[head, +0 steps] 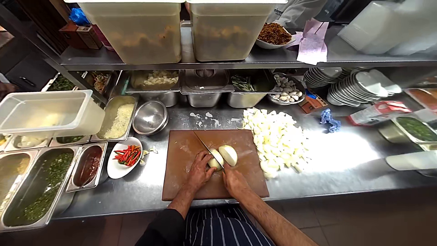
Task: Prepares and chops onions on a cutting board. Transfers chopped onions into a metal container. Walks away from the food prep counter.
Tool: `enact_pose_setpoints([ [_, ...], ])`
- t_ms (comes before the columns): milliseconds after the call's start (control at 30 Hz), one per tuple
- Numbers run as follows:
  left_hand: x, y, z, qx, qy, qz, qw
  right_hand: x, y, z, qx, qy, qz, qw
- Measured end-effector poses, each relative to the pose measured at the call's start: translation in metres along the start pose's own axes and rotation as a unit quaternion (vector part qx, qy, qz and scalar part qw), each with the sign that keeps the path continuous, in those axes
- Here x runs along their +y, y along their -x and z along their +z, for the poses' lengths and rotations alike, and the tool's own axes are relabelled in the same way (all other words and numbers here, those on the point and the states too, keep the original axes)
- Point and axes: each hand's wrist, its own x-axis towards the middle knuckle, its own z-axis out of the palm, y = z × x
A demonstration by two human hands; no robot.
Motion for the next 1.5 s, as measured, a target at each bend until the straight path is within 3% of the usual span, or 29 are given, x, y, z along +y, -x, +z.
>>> enact_pose_setpoints([
  [100,0.005,0.002,-0.005,-0.030,-0.045,-0.004,0.999,0.007,-0.006,-0.001,-0.001,-0.028,-0.027,0.999],
  [233,0.022,0.002,-0.023,-0.107,-0.090,-0.039,0.989,0.040,-0.021,0.006,0.014,-0.151,-0.083,0.985],
  [433,0.053,-0.015,-0.038,-0.206,-0.181,-0.117,0.955,0.045,-0.004,0.009,0.085,-0.254,-0.069,0.961],
  [533,0.056,-0.016,-0.044,-0.212,-0.177,-0.139,0.951,0.042,-0.007,0.017,0.064,-0.347,-0.086,0.932],
  [633,0.038,-0.002,-0.044,-0.163,-0.135,-0.101,0.972,0.039,-0.009,0.018,0.045,-0.388,-0.100,0.915],
  [733,0.025,0.008,-0.041,-0.118,-0.103,-0.062,0.986,0.030,-0.014,0.014,0.043,-0.380,-0.114,0.917],
  [933,0.026,0.005,-0.044,-0.132,-0.103,-0.074,0.983,0.018,-0.026,0.017,0.031,-0.355,-0.132,0.925],
  [1100,0.038,0.015,-0.058,-0.172,-0.208,-0.132,0.954,0.027,-0.023,0.019,0.039,-0.319,-0.125,0.939],
  [1167,0.036,0.021,-0.061,-0.159,-0.230,-0.081,0.957,0.034,-0.020,0.015,0.005,-0.294,-0.138,0.946],
  [1267,0.025,0.015,-0.063,-0.216,-0.249,0.007,0.944,0.041,-0.016,0.013,-0.048,-0.254,-0.128,0.958],
  [1367,0.016,0.009,-0.073,-0.254,-0.267,0.008,0.930,0.045,-0.012,0.003,-0.039,-0.171,-0.109,0.978],
  [1500,0.010,0.035,-0.077,-0.252,-0.253,-0.013,0.934,0.045,0.003,-0.018,0.004,-0.044,-0.076,0.996],
])
